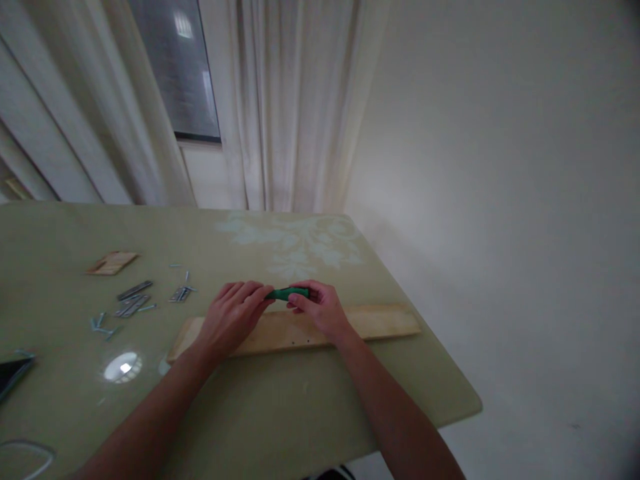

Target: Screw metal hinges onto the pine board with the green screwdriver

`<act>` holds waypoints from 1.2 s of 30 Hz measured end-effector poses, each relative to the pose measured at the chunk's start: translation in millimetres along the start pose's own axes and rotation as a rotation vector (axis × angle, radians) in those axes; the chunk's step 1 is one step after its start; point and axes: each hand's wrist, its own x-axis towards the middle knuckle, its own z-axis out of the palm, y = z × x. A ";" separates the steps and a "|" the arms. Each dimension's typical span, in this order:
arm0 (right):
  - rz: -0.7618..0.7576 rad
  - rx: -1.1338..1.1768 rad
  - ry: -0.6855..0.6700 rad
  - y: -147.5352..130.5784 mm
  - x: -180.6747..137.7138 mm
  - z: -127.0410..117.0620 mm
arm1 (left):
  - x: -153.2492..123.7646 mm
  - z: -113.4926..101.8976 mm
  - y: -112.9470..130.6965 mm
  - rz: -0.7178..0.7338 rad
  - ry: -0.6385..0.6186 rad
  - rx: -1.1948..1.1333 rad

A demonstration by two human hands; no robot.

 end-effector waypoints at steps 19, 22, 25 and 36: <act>-0.219 -0.160 0.008 -1.0 -10.2 6.9 | -4.1 2.0 0.1 -0.120 0.005 -0.400; -0.209 -0.138 -0.024 1.9 -9.4 6.5 | -2.9 2.0 -0.3 -0.153 0.036 -0.437; -0.199 -0.123 -0.013 4.6 -8.9 5.8 | -1.1 1.8 -0.2 -0.153 0.064 -0.437; -0.253 -0.131 -0.009 -2.0 -12.0 6.5 | 1.1 -3.5 1.0 -0.133 0.092 -0.480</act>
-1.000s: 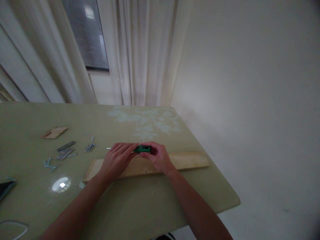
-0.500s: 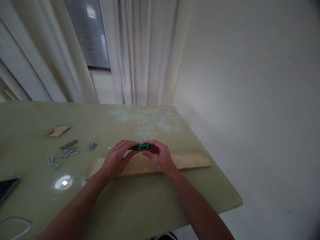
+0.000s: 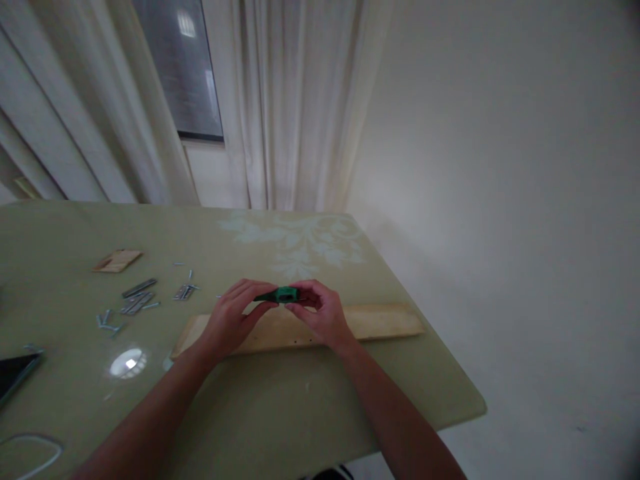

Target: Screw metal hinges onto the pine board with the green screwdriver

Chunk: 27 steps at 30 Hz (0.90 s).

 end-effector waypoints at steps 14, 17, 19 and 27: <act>0.036 0.054 0.031 -0.4 2.3 0.2 | 2.4 -1.1 4.9 -0.045 0.019 -0.043; 0.046 0.078 0.004 1.9 4.0 -0.3 | 2.0 1.3 4.8 -0.042 0.017 -0.046; 0.043 0.069 -0.008 2.7 4.4 -0.4 | 1.6 2.3 5.5 -0.032 0.009 -0.052; 0.044 -0.010 -0.005 0.4 1.8 0.8 | 0.8 0.6 3.8 -0.050 -0.038 -0.028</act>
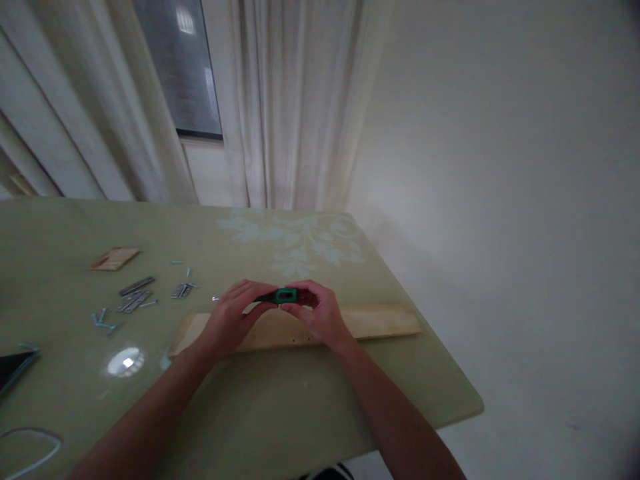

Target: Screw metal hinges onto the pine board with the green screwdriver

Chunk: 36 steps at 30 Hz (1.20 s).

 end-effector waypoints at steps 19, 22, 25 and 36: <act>0.090 0.336 0.702 32.7 34.8 -74.3 | -11.3 12.7 -12.2 -0.102 -0.180 -0.010; 0.106 0.381 0.724 38.8 35.3 -82.0 | -14.1 15.7 -10.0 -0.104 -0.213 0.009; 0.122 0.347 0.717 42.2 35.4 -75.9 | -15.9 16.1 -9.2 -0.107 -0.214 0.074; 0.128 -0.368 0.617 20.0 27.9 -80.0 | -15.3 14.4 2.6 0.017 -0.521 0.161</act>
